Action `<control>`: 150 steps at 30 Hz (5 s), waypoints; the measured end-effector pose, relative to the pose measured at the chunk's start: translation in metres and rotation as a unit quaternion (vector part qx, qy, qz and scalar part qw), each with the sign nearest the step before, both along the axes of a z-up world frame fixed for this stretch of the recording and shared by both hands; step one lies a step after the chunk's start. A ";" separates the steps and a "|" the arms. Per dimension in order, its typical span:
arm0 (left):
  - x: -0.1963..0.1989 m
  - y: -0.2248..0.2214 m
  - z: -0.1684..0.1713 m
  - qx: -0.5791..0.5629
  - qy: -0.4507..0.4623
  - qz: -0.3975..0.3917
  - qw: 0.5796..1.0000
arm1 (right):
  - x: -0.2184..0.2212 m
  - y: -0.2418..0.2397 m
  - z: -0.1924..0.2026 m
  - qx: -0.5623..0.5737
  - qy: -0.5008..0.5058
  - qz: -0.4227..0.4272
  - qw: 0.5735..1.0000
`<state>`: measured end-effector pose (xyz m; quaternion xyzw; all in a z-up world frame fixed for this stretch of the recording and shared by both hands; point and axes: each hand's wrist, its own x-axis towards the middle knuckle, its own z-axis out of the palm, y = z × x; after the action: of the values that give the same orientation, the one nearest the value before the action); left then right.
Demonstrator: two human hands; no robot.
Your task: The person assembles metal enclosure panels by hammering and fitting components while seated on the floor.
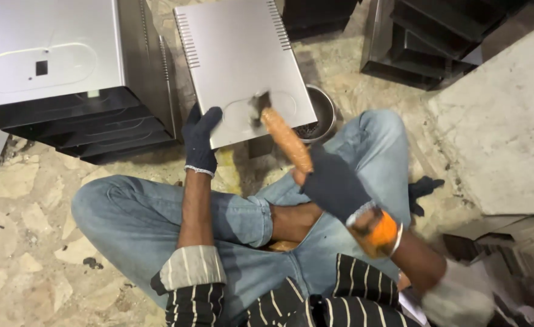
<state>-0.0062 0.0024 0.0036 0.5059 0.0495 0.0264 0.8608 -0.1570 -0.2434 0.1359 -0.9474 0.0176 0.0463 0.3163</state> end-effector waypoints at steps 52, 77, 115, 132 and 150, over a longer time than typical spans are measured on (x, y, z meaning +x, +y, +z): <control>-0.003 -0.004 0.004 -0.025 0.029 -0.011 0.999 | 0.266 -0.145 -0.170 -0.049 -0.068 0.020 0.996; 0.018 -0.046 0.018 -0.421 0.002 -0.067 0.904 | 0.098 0.053 0.022 0.451 -0.140 0.129 0.872; -0.001 0.247 0.152 0.286 -0.151 0.594 0.736 | 0.128 0.241 0.086 0.131 -0.496 0.153 0.845; 0.017 0.291 0.115 0.532 -0.011 0.435 0.726 | 0.151 0.273 0.014 0.165 -0.333 0.035 0.928; -0.044 -0.035 0.050 0.479 -0.176 0.156 0.845 | 0.157 -0.018 -0.123 0.039 -0.287 -0.125 0.949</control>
<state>-0.0499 -0.0322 0.0532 0.8280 -0.0439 0.2693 0.4899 0.0002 -0.2612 0.0127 -0.8978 0.0427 -0.2668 0.3479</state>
